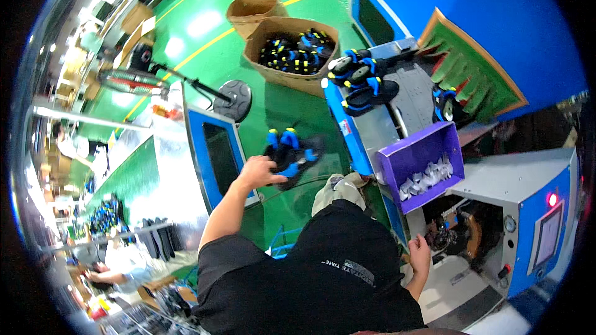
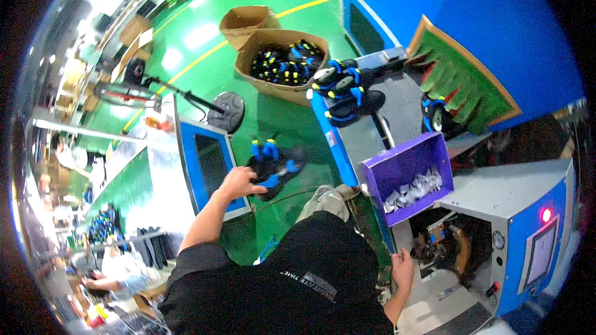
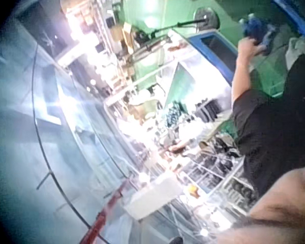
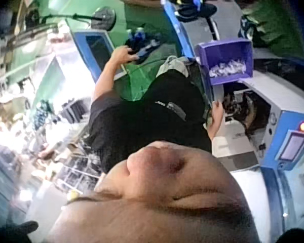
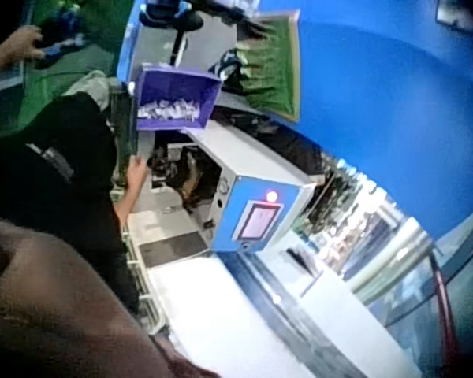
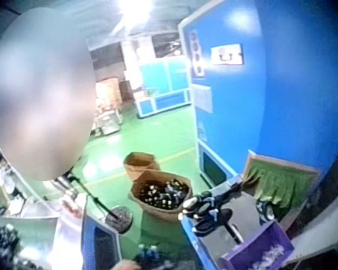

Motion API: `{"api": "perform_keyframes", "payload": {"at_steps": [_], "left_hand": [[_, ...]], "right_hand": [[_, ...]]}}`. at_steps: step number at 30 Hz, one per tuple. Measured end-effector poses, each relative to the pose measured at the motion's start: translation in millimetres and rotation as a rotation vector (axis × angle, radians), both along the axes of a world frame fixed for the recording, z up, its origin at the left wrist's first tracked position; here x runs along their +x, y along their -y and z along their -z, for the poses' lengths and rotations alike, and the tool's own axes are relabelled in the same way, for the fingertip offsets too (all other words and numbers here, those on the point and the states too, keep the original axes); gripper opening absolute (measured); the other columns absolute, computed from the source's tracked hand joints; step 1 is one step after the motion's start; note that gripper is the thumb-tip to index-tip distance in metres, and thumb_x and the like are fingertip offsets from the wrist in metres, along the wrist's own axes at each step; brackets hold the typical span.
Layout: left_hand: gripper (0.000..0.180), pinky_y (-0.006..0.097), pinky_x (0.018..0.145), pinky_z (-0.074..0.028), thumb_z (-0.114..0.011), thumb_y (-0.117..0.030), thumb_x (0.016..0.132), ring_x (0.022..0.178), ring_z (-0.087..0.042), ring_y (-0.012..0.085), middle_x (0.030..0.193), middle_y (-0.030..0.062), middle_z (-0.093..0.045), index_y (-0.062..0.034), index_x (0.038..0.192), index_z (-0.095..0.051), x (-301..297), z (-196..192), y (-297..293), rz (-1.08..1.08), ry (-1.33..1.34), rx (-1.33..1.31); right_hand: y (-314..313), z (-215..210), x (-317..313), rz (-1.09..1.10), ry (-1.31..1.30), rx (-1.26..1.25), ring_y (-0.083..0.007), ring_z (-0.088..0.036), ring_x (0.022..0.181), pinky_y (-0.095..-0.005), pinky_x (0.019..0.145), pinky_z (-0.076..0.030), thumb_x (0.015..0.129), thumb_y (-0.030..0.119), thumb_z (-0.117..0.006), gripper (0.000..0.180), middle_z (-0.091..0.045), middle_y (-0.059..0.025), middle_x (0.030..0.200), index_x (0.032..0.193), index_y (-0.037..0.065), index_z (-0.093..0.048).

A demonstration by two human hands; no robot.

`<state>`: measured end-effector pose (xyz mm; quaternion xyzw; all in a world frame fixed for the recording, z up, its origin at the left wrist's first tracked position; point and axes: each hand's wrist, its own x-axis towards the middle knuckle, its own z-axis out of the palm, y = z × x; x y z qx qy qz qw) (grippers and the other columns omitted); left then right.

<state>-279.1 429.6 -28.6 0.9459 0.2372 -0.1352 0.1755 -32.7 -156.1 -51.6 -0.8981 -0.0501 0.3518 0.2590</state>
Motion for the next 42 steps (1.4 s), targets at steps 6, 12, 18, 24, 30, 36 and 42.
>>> {"api": "perform_keyframes", "payload": {"at_steps": [6, 12, 18, 24, 30, 36, 42], "left_hand": [[0.052, 0.048, 0.075, -0.053, -0.079, -0.055, 0.063, 0.082, -0.067, 0.0386, 0.076, 0.0206, -0.069, -0.0035, 0.069, -0.075, -224, -45, -49, -0.619, -0.054, 0.323], [0.035, 0.050, 0.086, -0.057, -0.057, -0.033, 0.094, 0.103, -0.072, 0.0369, 0.107, 0.0192, -0.075, -0.0024, 0.101, -0.072, -259, -63, -105, -2.120, 0.080, 0.922], [0.018, 0.045, 0.086, -0.056, -0.066, -0.015, 0.095, 0.097, -0.070, 0.0366, 0.103, 0.0183, -0.073, -0.0015, 0.106, -0.072, 20, 88, -29, -0.573, 0.538, 0.226], [0.054, 0.038, 0.088, -0.056, -0.075, -0.037, 0.089, 0.101, -0.072, 0.0295, 0.116, 0.0180, -0.073, -0.0023, 0.129, -0.065, 445, 135, 146, -0.060, 0.369, -0.700], [0.125, 0.044, 0.095, -0.054, -0.090, -0.062, 0.067, 0.118, -0.063, 0.0360, 0.135, 0.0271, -0.060, 0.0109, 0.150, -0.031, 686, 217, 231, -0.432, 0.272, -0.877], [0.090, 0.047, 0.103, -0.053, -0.075, -0.017, 0.076, 0.117, -0.062, 0.0513, 0.125, 0.0386, -0.057, 0.0121, 0.141, -0.020, 691, 227, 252, -0.331, 0.127, -0.472], [0.039, 0.042, 0.095, -0.056, -0.067, -0.006, 0.087, 0.104, -0.069, 0.0322, 0.116, 0.0141, -0.066, -0.0004, 0.123, -0.057, 658, 173, 144, -0.426, 0.147, -1.473]], "right_hand": [[-41, -29, 26, -0.279, -0.088, -0.112, -0.0350, -0.068, 0.109, -0.0453, 0.094, -0.052, 0.094, 0.029, -0.067, 0.060, -0.069, -0.0213, 0.124, 0.147, 0.004, -0.054], [-63, -56, 52, -0.321, 0.069, 0.057, -0.0347, -0.067, 0.111, -0.0440, 0.097, -0.052, 0.098, 0.027, -0.064, 0.051, -0.067, -0.0216, 0.129, 0.142, 0.000, -0.058], [-76, -156, 101, -0.045, 1.024, 0.322, -0.0273, -0.068, 0.112, -0.0373, 0.096, -0.053, 0.102, 0.011, -0.059, 0.029, -0.072, -0.0177, 0.121, 0.125, -0.004, -0.068], [0, -175, 190, 0.180, 1.649, -0.420, -0.0388, -0.049, 0.140, -0.0521, 0.117, -0.035, 0.102, 0.011, -0.049, 0.039, -0.057, -0.0221, 0.145, 0.135, -0.008, -0.058], [3, -146, 209, 0.096, 1.928, -0.626, -0.0397, -0.053, 0.133, -0.0523, 0.113, -0.035, 0.110, 0.039, -0.033, 0.057, -0.056, -0.0242, 0.142, 0.141, -0.006, -0.050], [20, -124, 204, 0.132, 1.910, -0.686, -0.0392, -0.051, 0.133, -0.0535, 0.113, -0.034, 0.108, 0.049, -0.027, 0.064, -0.055, -0.0233, 0.143, 0.147, 0.002, -0.045], [22, -128, 212, 0.092, 1.943, -0.664, -0.0388, -0.050, 0.135, -0.0534, 0.112, -0.033, 0.109, 0.044, -0.028, 0.060, -0.053, -0.0245, 0.144, 0.144, -0.001, -0.047]]}}
